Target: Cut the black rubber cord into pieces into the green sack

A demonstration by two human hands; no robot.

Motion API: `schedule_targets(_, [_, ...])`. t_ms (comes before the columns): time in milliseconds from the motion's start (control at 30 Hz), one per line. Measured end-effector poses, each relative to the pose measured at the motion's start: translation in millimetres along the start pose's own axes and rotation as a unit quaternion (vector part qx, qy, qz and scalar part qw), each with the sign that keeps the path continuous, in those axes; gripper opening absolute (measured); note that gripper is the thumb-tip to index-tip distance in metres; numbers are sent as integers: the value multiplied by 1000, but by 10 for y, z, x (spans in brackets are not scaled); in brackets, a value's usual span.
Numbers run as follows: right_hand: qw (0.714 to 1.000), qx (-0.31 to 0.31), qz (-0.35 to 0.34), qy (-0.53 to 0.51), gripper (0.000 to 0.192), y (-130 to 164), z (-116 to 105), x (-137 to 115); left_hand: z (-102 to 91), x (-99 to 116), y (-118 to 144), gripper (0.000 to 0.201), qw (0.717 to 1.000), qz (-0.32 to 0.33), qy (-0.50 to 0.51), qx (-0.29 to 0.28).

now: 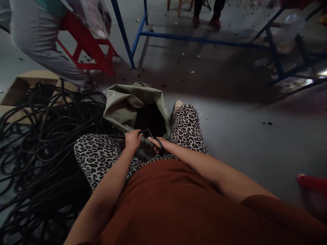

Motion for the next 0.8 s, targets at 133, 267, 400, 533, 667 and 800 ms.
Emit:
schedule_targets(133, [1000,-3,-1,-6,57,-18,4,-5,9,35,-7,31,1000,16,11,1])
schedule_targets(267, [1000,-5,-9,-13,57,-64,13,5,28,66,-7,30,999,27,26,-3])
schedule_targets(400, [999,-5,-10,-30,54,-75,16,16,35,90,-13,29,998,46,51,-5])
schedule_targets(533, [999,9,-19,-40,50,-35,-10,1,20,81,-7,31,996,62,59,-9])
schedule_targets(667, [998,31,-21,-47,46,-18,-54,-13,-25,23,18,35,999,52,9,6])
schedule_targets(800, [997,41,-14,-63,44,-33,-73,-8,-5,-5,19,33,999,46,2,-22])
Point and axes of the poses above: each hand's wrist, its own y-axis away from the middle knuckle, its own z-axis out of the palm, x = y × z, the point moved 5 cm from there along -y, towards the middle knuckle, and after that the axes turned 15 degrees about z, right-handed, at the moved point
